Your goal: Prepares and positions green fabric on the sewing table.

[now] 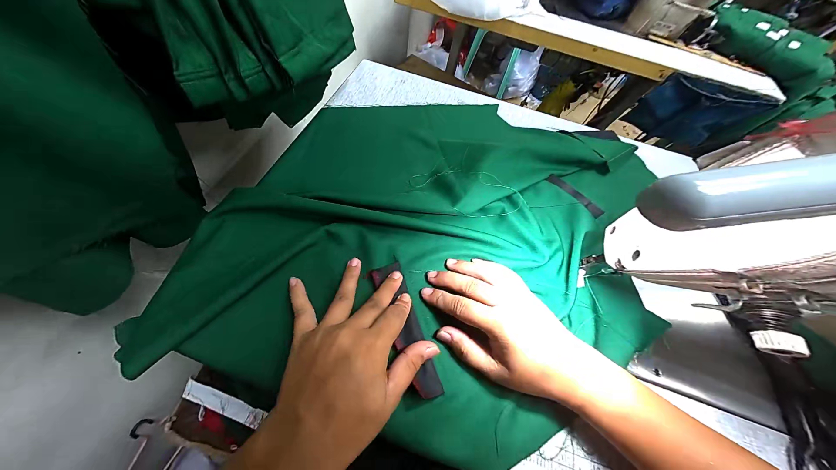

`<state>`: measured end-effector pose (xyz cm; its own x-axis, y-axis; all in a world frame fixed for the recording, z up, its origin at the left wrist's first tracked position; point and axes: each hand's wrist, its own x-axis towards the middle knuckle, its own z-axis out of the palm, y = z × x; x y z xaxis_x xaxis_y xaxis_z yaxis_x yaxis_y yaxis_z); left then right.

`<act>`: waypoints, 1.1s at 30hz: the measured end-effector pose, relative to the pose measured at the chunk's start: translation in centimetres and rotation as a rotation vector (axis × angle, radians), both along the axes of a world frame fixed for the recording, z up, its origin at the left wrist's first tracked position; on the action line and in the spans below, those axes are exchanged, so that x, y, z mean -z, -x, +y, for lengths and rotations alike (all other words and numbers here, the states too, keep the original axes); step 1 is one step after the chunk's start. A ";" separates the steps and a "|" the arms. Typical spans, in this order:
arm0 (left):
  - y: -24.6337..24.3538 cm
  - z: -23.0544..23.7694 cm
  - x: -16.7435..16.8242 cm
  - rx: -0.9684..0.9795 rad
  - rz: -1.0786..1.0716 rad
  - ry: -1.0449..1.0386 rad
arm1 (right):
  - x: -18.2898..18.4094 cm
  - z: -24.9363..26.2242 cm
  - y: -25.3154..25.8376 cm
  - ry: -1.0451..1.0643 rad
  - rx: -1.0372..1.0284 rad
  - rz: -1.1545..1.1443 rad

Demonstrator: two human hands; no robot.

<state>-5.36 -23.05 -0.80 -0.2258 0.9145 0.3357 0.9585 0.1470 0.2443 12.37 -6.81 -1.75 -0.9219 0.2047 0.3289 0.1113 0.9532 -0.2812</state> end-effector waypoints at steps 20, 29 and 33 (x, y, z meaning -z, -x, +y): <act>-1.2 0.2 0.5 -0.102 -0.098 -0.037 | -0.3 -0.5 0.0 0.031 0.013 -0.005; -0.7 0.1 1.2 0.017 -0.044 -0.278 | -0.7 -1.5 0.3 0.094 0.050 0.089; -0.1 -0.1 0.7 0.018 -0.009 -0.098 | 0.0 -1.6 -0.3 0.090 0.068 0.052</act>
